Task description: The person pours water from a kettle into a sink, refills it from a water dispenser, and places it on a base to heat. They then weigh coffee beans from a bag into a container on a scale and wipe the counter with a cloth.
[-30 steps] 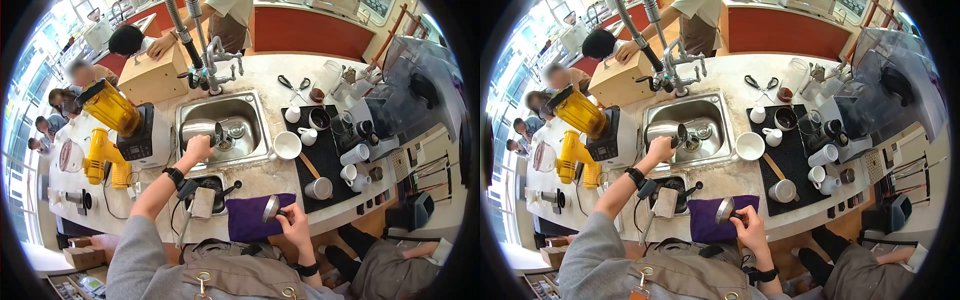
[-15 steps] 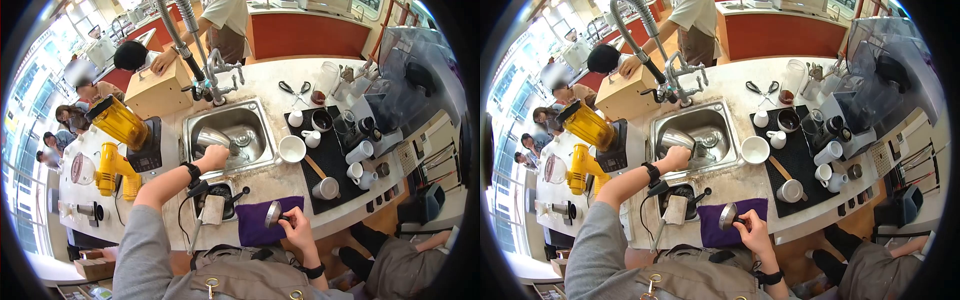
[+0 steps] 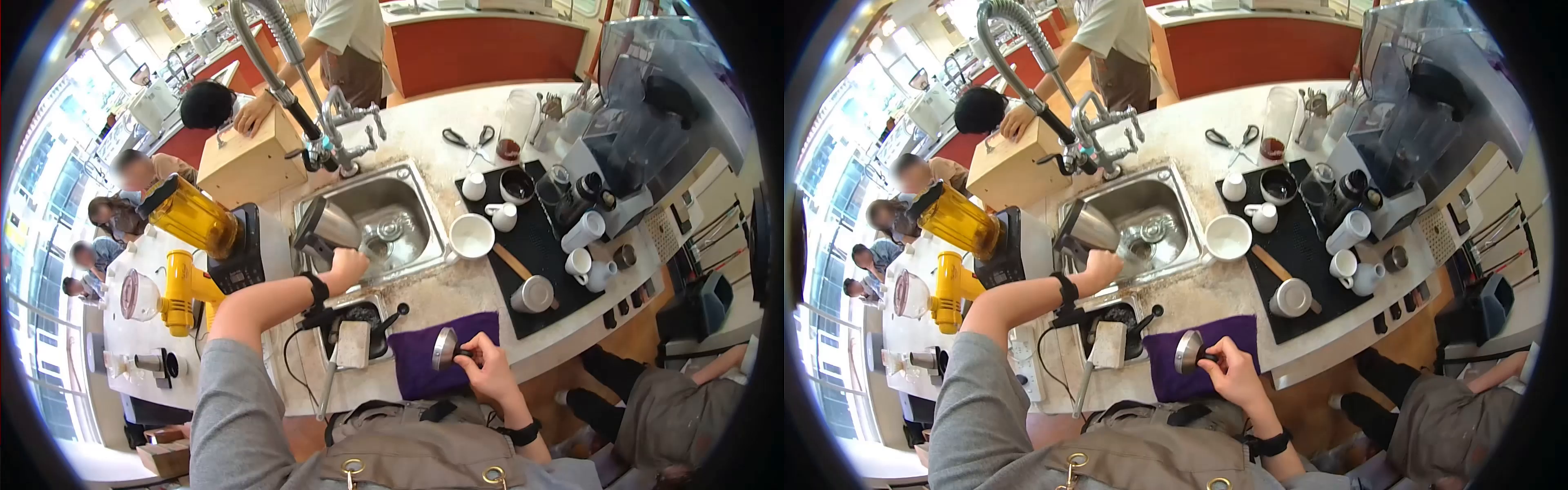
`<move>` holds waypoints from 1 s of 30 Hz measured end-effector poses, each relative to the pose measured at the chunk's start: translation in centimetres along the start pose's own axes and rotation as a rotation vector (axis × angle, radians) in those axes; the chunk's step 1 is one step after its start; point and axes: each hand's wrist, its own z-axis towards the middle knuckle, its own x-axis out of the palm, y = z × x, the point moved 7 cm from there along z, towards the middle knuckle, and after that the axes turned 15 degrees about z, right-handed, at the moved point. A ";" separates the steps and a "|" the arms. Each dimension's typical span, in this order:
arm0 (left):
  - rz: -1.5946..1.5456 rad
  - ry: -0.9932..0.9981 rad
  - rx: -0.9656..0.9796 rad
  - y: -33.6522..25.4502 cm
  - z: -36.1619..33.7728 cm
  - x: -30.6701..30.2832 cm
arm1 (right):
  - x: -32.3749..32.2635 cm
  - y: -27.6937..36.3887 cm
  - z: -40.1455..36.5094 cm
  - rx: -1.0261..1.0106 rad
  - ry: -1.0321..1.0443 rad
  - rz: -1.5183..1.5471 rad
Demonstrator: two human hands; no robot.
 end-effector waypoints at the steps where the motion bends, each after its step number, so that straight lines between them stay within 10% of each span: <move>1: 0.027 0.014 -0.032 0.1 -0.1 -0.2 | 0.1 -0.2 0.2 0.002 -0.004 0.016; 30: -0.051 0.207 -0.072 2.5 -3.2 -5.8 | -0.1 1.2 1.3 -0.065 0.023 -0.045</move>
